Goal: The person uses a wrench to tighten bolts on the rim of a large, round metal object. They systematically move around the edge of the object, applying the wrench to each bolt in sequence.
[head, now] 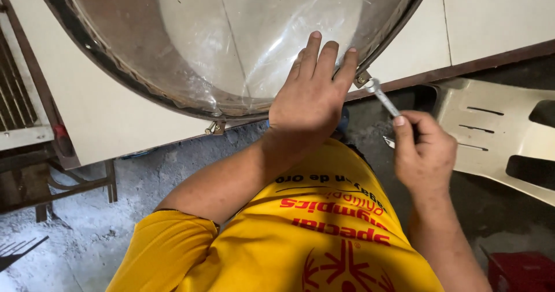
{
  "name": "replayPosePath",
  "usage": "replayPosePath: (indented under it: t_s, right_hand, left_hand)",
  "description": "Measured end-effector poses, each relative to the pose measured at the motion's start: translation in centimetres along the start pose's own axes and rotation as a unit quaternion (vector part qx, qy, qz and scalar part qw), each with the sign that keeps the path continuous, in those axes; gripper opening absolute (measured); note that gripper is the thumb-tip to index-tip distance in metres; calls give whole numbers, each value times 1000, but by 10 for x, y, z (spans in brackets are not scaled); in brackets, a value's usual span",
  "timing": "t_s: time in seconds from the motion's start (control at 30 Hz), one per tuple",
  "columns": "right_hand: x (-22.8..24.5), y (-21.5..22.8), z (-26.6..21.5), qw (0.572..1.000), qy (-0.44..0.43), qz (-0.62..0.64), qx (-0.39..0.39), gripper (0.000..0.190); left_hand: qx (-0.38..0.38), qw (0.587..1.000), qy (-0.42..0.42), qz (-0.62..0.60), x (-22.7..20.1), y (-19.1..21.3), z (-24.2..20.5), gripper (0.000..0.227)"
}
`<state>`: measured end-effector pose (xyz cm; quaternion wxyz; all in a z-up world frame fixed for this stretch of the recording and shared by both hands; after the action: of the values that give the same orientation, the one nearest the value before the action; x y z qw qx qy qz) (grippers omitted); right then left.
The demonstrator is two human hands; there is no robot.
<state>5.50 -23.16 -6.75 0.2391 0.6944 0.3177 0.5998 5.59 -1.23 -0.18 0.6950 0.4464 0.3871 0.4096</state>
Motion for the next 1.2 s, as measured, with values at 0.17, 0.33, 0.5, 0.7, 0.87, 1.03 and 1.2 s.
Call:
replayPosePath:
  t_s: [0.17,0.33,0.5,0.7,0.87,1.03,1.2]
  right_hand:
    - [22,-12,-9,999,-29,-16,-13,23]
    - [27,-29,-18,996,-88,12,29,25]
    - [-8,-66,-21,977,-119,102,142,21]
    - [-13,-87,-8,951,-163,95,247,15]
    - [-40,-49,32,913,-251,218,236,18]
    - [-18,-14,141,948,197,-141,206,38]
    - [28,23,162,915,323,-169,172,28]
  left_hand:
    - [60,997,7,-56,4,-14,0,51]
    - [59,997,17,-48,2,-13,0,52]
    - [8,1000,20,12,1,-12,0,39]
    - [-12,998,23,63,0,-8,1,37]
    - [-4,996,20,86,1,-4,0,39]
    - [-18,998,16,51,-1,-7,-1,39]
    - [8,999,24,33,-1,-5,0,41]
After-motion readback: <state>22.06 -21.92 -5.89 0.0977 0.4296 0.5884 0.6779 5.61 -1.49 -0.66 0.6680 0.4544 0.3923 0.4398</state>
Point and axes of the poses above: each hand's wrist, its own z-axis towards the middle knuckle, its own y-axis out of the back of the hand, x = y × z, the point moved 6 cm from there along z, towards the middle knuckle, and after that the axes turned 14 degrees about -y, right-handed, at the moved point
